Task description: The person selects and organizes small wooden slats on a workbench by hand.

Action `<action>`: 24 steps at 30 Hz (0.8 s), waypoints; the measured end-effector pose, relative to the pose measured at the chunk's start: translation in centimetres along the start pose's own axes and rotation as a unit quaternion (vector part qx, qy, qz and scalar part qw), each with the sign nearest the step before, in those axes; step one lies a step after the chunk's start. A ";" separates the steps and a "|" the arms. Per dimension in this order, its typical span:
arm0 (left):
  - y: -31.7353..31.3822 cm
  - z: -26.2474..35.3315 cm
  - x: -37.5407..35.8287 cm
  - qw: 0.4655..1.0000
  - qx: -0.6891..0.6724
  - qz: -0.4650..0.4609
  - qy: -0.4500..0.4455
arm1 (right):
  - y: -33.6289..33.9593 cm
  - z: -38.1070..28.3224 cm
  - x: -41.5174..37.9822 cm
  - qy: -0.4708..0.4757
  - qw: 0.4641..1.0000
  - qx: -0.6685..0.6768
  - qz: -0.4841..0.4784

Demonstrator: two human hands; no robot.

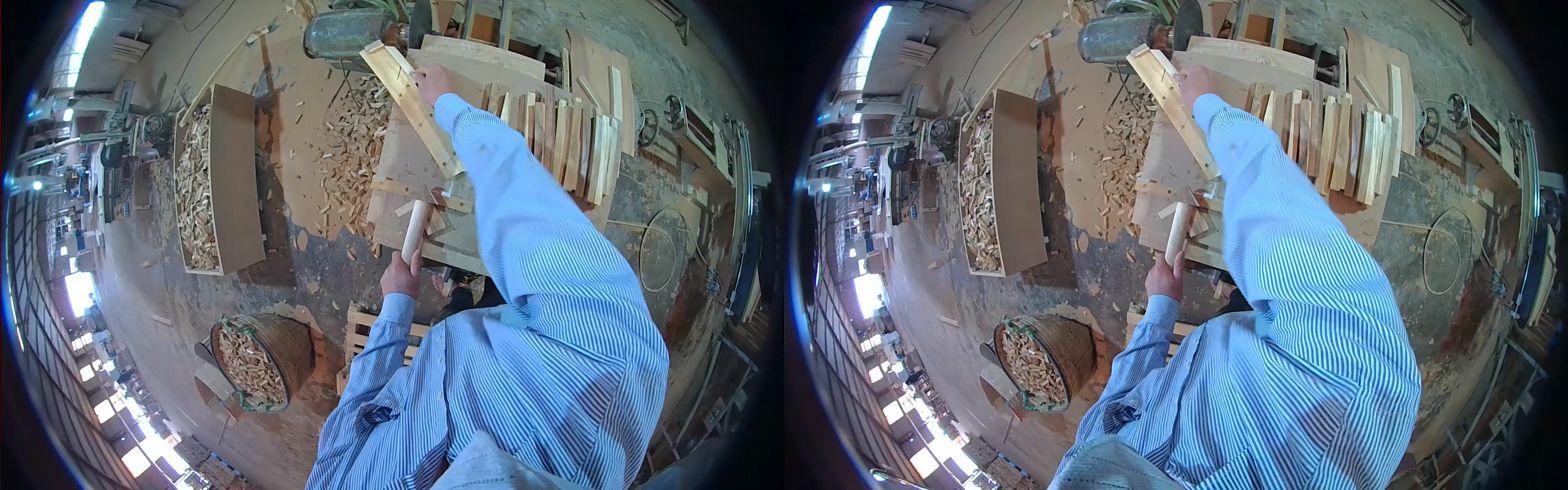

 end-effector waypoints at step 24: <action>0.2 4.5 4.5 0.999 -0.044 0.028 0.003 | 1.8 5.7 4.1 0.057 0.989 0.130 -0.025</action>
Point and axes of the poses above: each hand's wrist, its own x-axis towards the middle knuckle, its own y-axis out of the back of the hand, z = x × y, the point moved 8 cm from there along x, towards the middle knuckle, and after that the axes turned 7 degrees about -z, right-handed, at the moved point
